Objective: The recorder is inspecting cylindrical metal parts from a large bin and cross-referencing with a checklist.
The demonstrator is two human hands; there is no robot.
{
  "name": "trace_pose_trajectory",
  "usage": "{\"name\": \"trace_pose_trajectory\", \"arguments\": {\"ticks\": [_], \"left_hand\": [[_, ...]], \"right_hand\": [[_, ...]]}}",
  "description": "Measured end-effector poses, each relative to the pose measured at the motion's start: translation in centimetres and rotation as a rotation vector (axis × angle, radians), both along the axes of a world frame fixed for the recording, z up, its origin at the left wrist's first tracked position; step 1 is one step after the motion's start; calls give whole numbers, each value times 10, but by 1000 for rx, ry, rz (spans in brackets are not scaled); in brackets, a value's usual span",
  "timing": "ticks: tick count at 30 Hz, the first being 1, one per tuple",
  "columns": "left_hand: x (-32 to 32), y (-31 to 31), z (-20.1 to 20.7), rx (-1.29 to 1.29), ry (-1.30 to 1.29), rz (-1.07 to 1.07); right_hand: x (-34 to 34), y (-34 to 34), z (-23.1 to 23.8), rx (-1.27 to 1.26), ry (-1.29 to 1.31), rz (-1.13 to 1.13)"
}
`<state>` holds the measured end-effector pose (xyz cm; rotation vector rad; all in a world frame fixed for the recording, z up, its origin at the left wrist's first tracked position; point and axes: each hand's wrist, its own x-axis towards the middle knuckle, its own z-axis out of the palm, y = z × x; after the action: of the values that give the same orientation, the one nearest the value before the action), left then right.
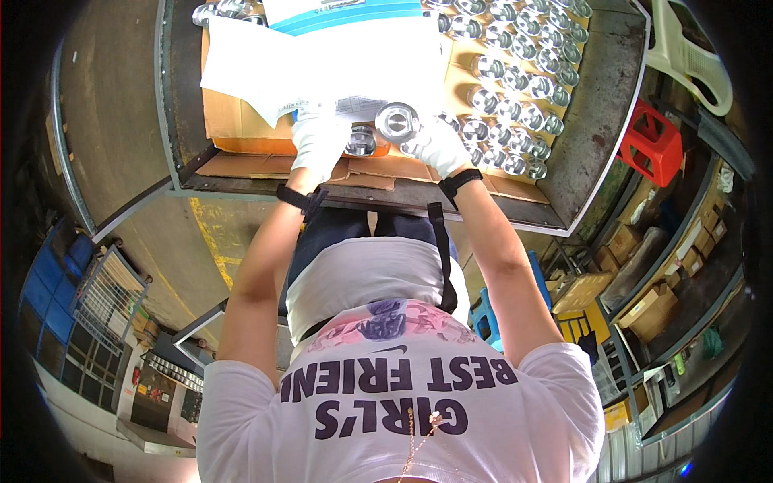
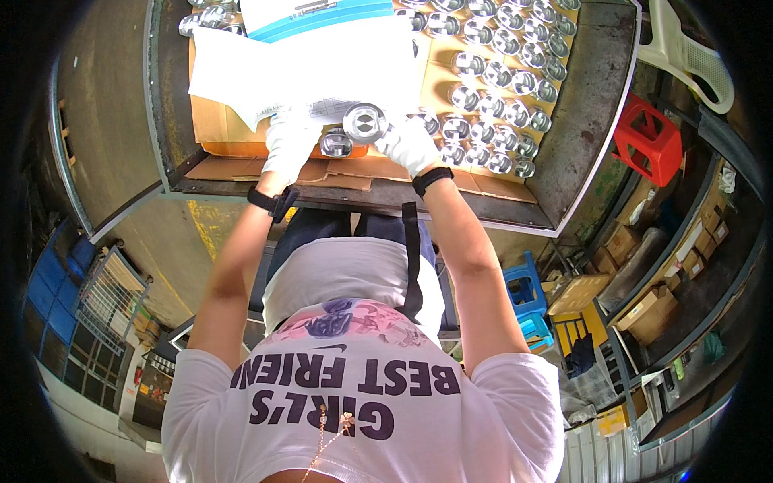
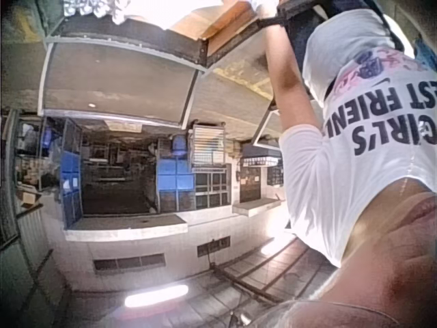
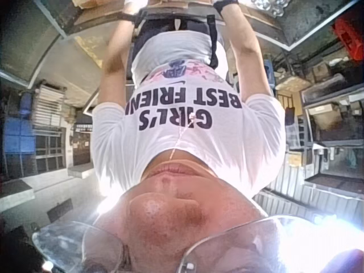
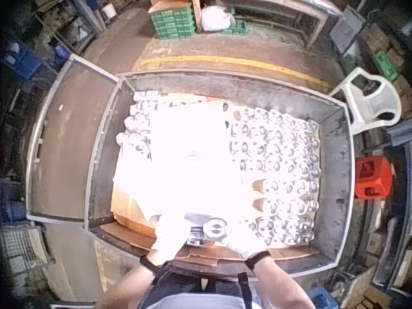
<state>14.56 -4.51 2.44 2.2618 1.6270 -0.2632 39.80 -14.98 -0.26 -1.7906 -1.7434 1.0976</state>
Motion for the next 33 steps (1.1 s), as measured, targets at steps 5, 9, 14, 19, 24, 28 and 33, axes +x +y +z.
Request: {"name": "trace_pose_trajectory", "arguments": {"ticks": [5, 9, 14, 19, 24, 28, 33], "left_hand": [[22, 0, 4, -89, -174, -13], [42, 9, 7, -266, -24, -4], [56, 10, 12, -406, 70, 17], [61, 13, 10, -412, 60, 21], [63, 14, 14, -407, 55, 2], [67, 14, 19, -370, 90, -34], [68, 16, 16, -358, 99, -61]], "right_hand": [[2, 6, 12, 38, -93, 64], [2, 7, 10, 33, -98, 69], [4, 1, 4, -131, -10, -16], [5, -5, -10, -143, -10, -14], [5, -7, -17, -105, 2, 3], [6, -6, -12, -154, 47, -32], [7, -6, -7, -49, 39, -55]]}}
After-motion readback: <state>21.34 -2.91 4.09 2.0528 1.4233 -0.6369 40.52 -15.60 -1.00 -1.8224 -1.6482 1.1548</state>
